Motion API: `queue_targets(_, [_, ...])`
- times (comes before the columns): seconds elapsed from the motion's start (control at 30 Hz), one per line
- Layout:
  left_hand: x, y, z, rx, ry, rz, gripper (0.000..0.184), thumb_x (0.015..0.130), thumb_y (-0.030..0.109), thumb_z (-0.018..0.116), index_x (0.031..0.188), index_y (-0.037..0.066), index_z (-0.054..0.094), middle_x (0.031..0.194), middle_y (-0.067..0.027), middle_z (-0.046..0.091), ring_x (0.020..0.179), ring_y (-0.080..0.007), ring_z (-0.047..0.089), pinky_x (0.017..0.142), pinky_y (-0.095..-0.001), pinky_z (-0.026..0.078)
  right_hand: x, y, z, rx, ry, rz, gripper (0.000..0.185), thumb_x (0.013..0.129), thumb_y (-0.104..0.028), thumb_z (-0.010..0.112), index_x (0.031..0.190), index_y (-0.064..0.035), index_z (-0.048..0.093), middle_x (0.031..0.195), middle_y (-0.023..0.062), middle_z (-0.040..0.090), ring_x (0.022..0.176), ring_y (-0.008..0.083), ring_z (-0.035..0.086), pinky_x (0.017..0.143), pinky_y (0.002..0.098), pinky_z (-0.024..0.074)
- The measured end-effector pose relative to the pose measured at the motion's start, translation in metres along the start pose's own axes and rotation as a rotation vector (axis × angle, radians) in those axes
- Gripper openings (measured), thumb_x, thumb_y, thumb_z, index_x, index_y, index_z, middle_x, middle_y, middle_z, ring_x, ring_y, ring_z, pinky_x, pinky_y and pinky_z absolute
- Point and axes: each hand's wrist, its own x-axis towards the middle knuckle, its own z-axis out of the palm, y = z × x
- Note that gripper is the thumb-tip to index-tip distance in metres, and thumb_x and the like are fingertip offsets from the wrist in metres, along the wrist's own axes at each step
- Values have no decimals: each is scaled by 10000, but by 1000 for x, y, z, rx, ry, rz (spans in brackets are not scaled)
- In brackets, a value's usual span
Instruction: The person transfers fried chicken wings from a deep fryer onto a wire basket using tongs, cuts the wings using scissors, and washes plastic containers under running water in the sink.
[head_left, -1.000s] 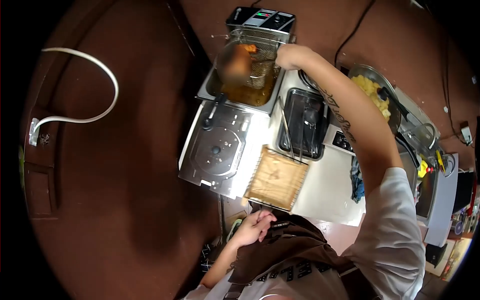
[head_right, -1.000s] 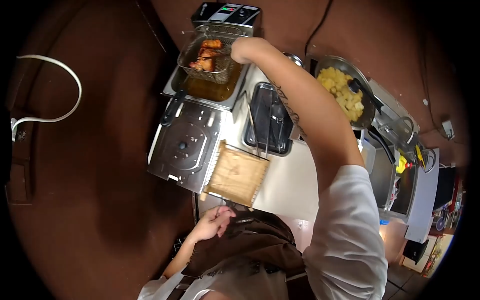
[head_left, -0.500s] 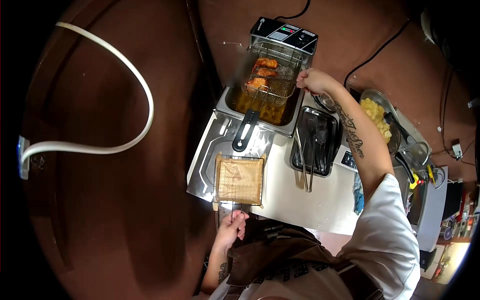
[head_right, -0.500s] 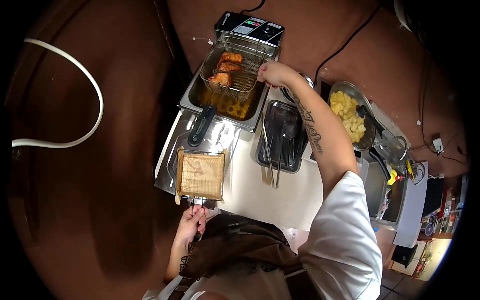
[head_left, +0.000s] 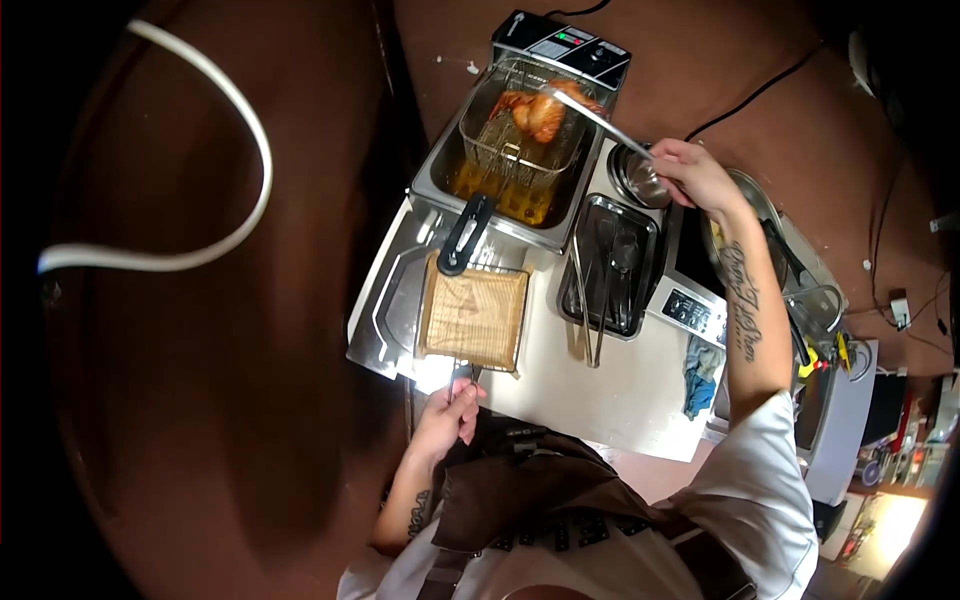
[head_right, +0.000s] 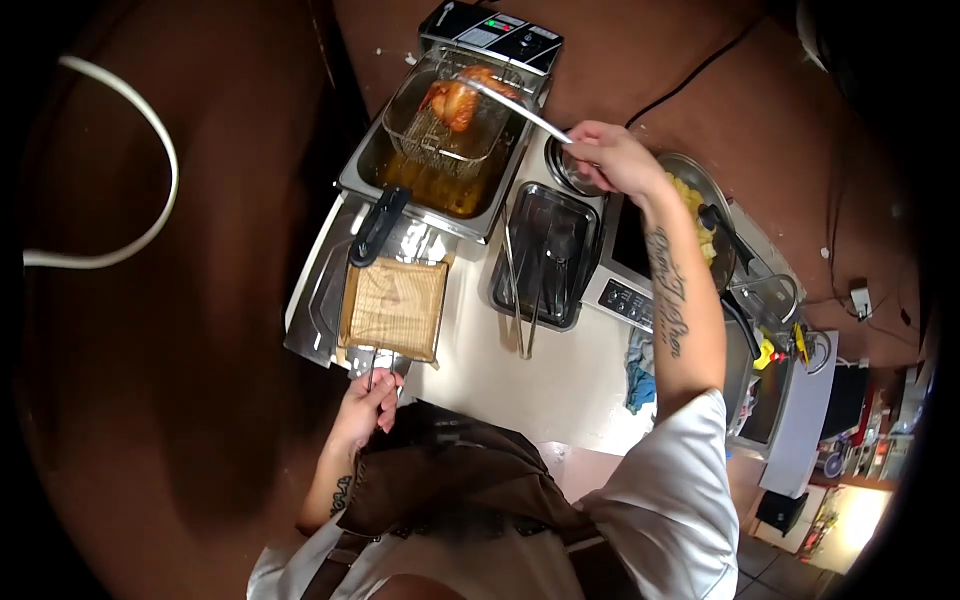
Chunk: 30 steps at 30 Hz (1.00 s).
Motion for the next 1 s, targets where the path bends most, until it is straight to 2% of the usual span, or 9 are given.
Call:
queue_targets(0.03, [-3, 0, 4, -10, 3, -9, 225, 1022, 223, 496, 997, 9, 563, 621, 13, 427, 436, -93, 400, 400, -249, 373, -20, -8, 2, -36, 28, -10, 126, 951, -160, 545, 951, -39, 583, 603, -12, 503, 424, 44, 383, 395, 209, 259])
queue_targets(0.17, [-8, -6, 19, -7, -2, 7, 231, 1023, 226, 497, 983, 11, 572, 615, 13, 436, 421, -85, 390, 391, -243, 377, -88, -7, -6, 28, -3, 9, 109, 950, -132, 542, 946, -31, 584, 572, -9, 494, 390, 51, 368, 379, 208, 243])
queue_targets(0.27, [-17, -13, 33, -12, -16, 2, 223, 1024, 216, 494, 988, 10, 571, 625, 15, 438, 427, -83, 395, 395, -240, 375, -127, 12, -10, 156, -122, 78, 80, 939, -89, 541, 947, -30, 594, 627, 6, 519, 410, 46, 377, 386, 199, 242])
queue_targets(0.5, [-33, -29, 67, -39, -138, -13, 202, 1027, 215, 478, 1016, 27, 552, 631, 30, 417, 434, -80, 409, 408, -242, 387, -176, 79, 20, 351, -281, 161, 72, 900, -32, 547, 943, 2, 593, 568, 17, 509, 393, 62, 378, 376, 210, 236])
queue_targets(0.73, [-41, -37, 85, 21, -165, 4, 228, 1033, 223, 475, 1008, 11, 555, 637, 19, 420, 411, -80, 406, 386, -239, 371, -168, 90, 28, 137, -453, 264, 78, 910, -19, 561, 977, 17, 579, 645, 14, 529, 454, 52, 402, 419, 203, 283])
queue_targets(0.8, [-44, -39, 86, 12, -173, 6, 236, 1031, 228, 481, 1005, 7, 559, 632, 19, 419, 411, -81, 410, 382, -240, 369, -158, 91, 21, 33, -555, 220, 82, 914, -18, 553, 980, 20, 584, 656, 21, 542, 446, 52, 407, 419, 205, 293])
queue_targets(1.0, [-58, -28, 96, -6, -176, 5, 231, 1024, 239, 500, 990, 19, 565, 611, 40, 402, 413, -65, 396, 390, -232, 369, -139, 86, 19, 34, -667, 212, 111, 923, -42, 575, 1002, 29, 605, 667, 18, 567, 446, 44, 430, 423, 197, 322])
